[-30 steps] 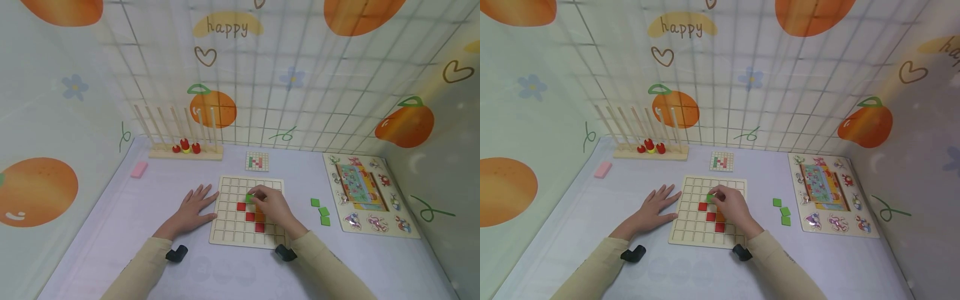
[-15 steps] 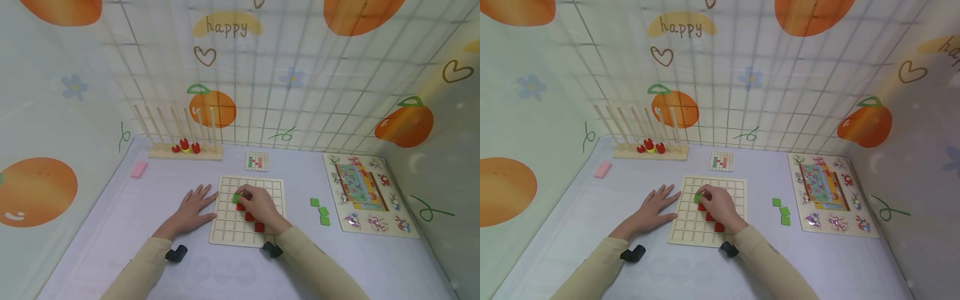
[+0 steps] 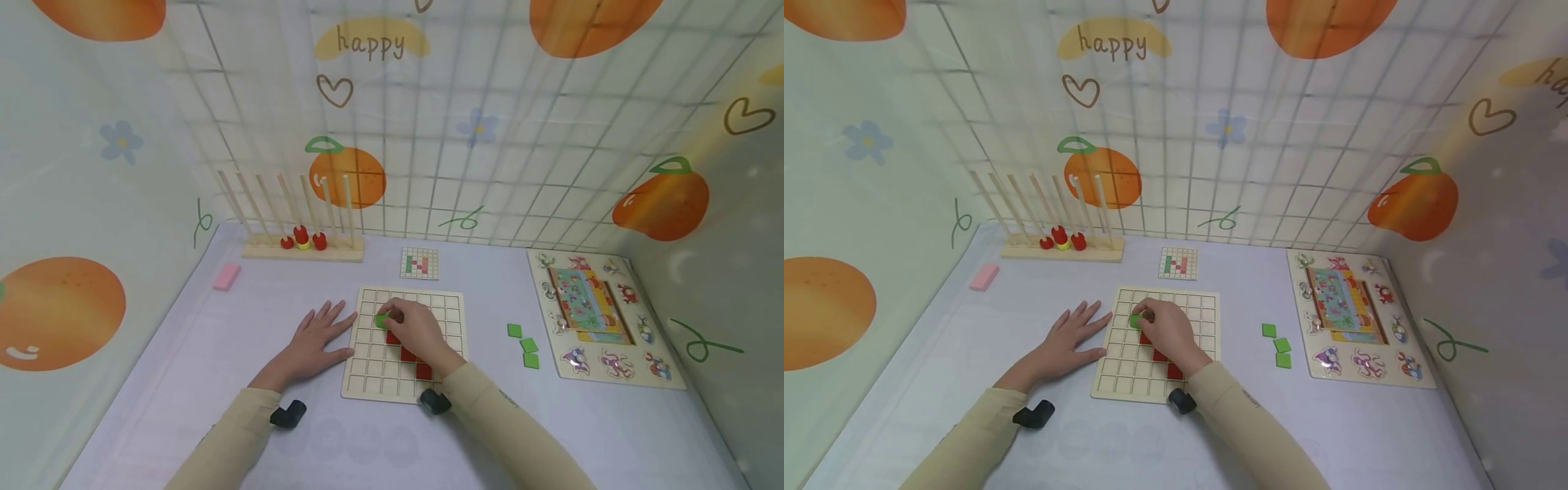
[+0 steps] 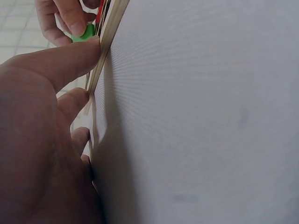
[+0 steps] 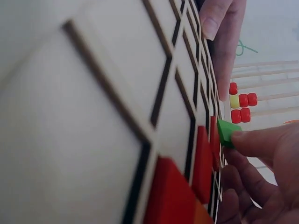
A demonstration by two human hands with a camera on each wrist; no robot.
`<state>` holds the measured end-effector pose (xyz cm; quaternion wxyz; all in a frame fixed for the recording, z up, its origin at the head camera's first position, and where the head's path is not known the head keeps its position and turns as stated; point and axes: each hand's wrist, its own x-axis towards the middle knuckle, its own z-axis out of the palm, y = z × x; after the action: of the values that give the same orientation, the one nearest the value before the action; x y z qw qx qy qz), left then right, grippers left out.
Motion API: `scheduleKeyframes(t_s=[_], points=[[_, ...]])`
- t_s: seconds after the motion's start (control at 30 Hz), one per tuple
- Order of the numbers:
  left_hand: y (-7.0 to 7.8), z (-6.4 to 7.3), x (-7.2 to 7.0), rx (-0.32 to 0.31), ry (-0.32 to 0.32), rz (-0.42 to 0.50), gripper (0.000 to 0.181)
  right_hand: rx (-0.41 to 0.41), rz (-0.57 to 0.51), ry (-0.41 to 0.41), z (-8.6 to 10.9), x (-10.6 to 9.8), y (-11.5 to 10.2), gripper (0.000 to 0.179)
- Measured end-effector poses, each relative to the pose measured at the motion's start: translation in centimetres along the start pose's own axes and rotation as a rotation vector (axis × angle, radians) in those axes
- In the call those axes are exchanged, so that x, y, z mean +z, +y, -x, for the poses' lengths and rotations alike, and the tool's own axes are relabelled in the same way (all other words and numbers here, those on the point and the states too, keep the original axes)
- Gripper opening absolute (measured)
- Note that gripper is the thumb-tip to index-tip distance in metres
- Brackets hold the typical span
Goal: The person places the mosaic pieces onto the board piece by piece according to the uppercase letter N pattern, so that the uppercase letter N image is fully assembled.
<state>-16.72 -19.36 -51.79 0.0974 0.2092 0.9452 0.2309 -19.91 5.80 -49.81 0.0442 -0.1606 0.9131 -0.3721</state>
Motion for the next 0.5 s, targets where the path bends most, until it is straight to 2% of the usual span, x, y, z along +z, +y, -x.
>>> scheduleKeyframes(t_s=[0.5], points=[[-0.01, 0.04, -0.04, 0.003, 0.006, 0.003, 0.073, -0.004, 0.063, -0.015, -0.26, 0.48, -0.2, 0.017]])
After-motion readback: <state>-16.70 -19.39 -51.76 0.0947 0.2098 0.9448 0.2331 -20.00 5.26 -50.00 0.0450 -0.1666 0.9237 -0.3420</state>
